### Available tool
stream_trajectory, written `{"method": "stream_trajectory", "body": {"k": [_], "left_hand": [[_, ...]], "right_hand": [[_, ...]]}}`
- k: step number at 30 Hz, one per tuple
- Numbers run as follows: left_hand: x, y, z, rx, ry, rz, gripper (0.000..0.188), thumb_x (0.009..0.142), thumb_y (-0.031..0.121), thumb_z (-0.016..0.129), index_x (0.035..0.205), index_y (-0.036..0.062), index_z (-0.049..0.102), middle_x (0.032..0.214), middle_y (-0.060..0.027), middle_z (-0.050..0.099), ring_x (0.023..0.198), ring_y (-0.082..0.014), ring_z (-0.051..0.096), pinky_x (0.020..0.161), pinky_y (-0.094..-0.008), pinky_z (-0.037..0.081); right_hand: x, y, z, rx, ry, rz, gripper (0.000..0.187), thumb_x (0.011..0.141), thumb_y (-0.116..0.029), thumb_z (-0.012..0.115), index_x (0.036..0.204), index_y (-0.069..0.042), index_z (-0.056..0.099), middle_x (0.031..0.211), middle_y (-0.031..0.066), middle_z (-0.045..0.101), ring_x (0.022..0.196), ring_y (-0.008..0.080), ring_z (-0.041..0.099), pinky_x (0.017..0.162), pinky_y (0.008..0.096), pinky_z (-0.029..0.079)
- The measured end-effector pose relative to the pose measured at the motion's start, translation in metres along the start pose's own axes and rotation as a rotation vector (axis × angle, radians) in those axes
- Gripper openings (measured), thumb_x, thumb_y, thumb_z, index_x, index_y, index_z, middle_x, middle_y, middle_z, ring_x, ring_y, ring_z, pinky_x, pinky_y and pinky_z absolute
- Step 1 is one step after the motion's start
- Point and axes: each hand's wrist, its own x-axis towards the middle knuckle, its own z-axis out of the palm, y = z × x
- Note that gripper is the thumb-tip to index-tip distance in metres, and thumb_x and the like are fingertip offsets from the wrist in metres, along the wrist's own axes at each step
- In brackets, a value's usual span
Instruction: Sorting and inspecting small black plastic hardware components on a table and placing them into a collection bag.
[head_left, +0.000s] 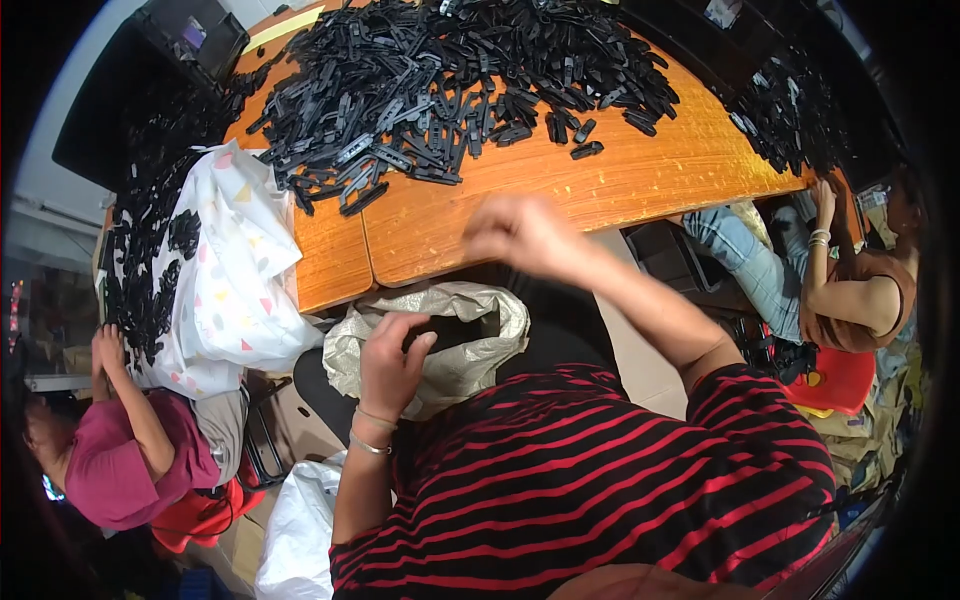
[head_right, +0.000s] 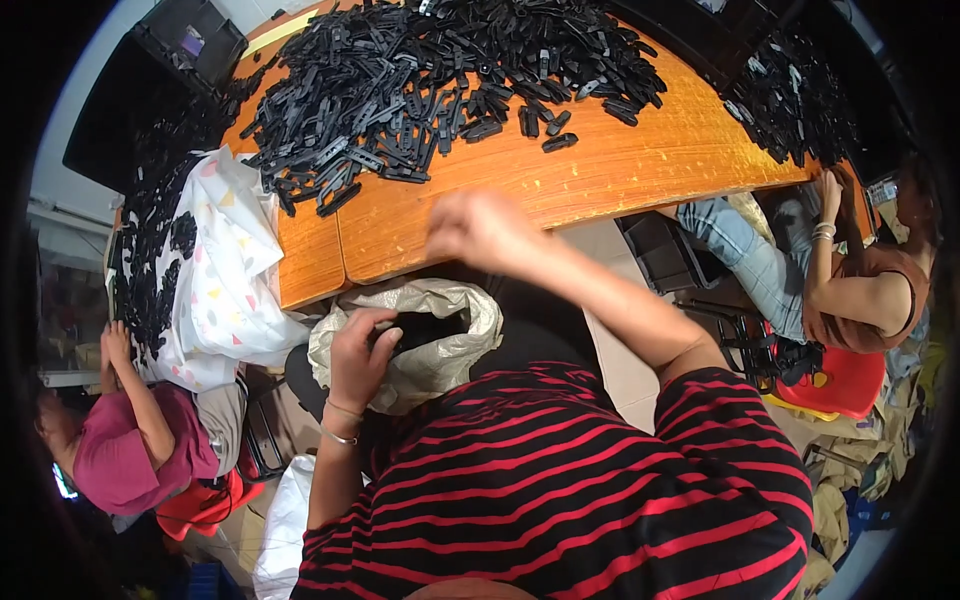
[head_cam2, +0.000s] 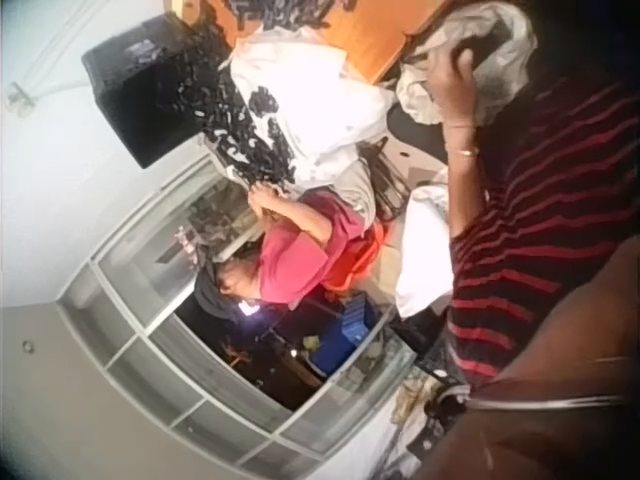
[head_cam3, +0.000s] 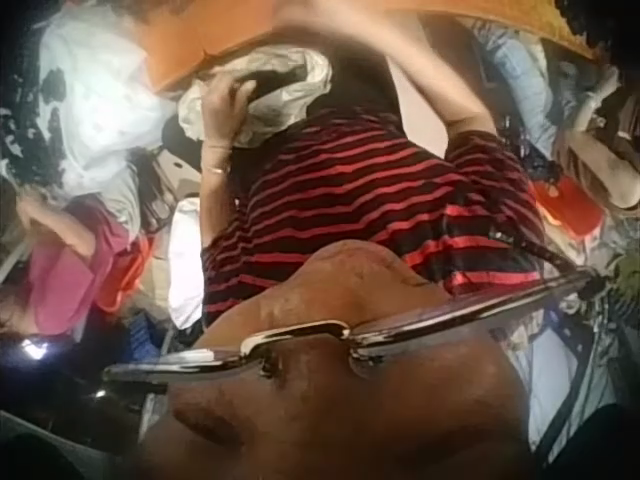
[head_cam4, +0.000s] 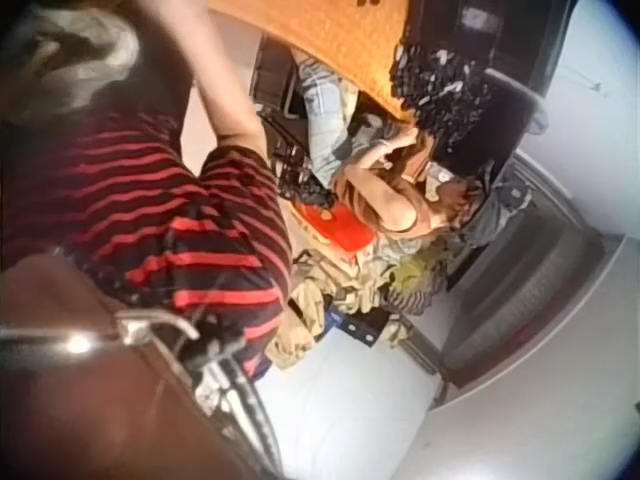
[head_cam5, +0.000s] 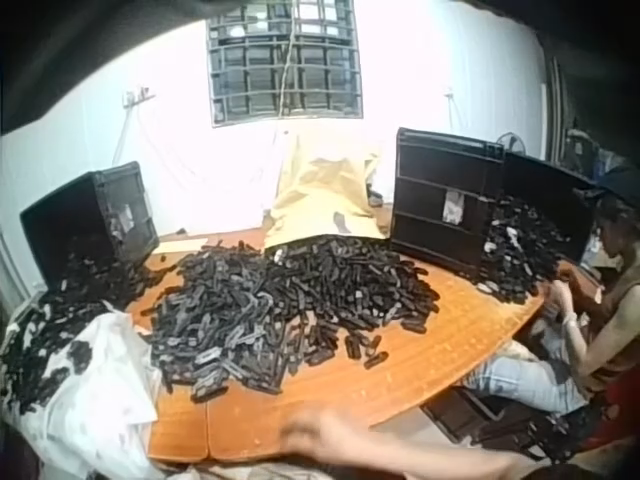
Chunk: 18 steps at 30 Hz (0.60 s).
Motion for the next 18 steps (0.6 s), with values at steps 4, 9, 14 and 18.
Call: {"method": "stream_trajectory", "body": {"k": [4, 9, 14, 18], "left_hand": [[0.037, 0.009, -0.006, -0.012, 0.258, 0.006, 0.015, 0.081, 0.002, 0.066, 0.096, -0.0003, 0.062, 0.088, -0.0146, 0.062, 0.074, -0.0304, 0.06, 0.067, -0.0348, 0.049], [0.109, -0.024, -0.013, 0.368, 0.461, 0.097, 0.021, 0.079, 0.003, 0.067, 0.1, 0.0016, 0.062, 0.097, -0.0141, 0.059, 0.092, -0.033, 0.056, 0.081, -0.0386, 0.046], [0.13, -0.041, -0.014, 0.502, 0.413, 0.055, 0.024, 0.075, 0.005, 0.071, 0.098, 0.0034, 0.064, 0.095, -0.0117, 0.059, 0.093, -0.0313, 0.054, 0.083, -0.0379, 0.044], [0.132, -0.043, -0.018, 0.574, 0.368, -0.009, 0.022, 0.072, 0.004, 0.073, 0.092, 0.0027, 0.064, 0.093, -0.0121, 0.057, 0.093, -0.0304, 0.052, 0.081, -0.0382, 0.045]], "right_hand": [[0.036, 0.044, -0.041, -0.529, 0.343, 0.057, 0.018, 0.078, -0.016, 0.072, 0.093, -0.007, 0.069, 0.089, 0.0129, 0.064, 0.081, 0.0331, 0.064, 0.07, 0.0411, 0.052], [0.059, 0.071, -0.05, -0.751, 0.205, -0.032, 0.025, 0.075, -0.013, 0.073, 0.095, -0.004, 0.06, 0.088, 0.0133, 0.057, 0.079, 0.0358, 0.061, 0.069, 0.0433, 0.051], [0.07, 0.07, -0.06, -0.772, 0.016, -0.006, 0.024, 0.076, -0.013, 0.072, 0.093, -0.003, 0.058, 0.085, 0.015, 0.059, 0.08, 0.0366, 0.061, 0.068, 0.0434, 0.05], [0.064, 0.073, -0.071, -0.474, -0.05, -0.034, 0.023, 0.08, -0.013, 0.07, 0.096, 0.001, 0.06, 0.084, 0.0182, 0.064, 0.072, 0.0344, 0.063, 0.063, 0.043, 0.051]]}}
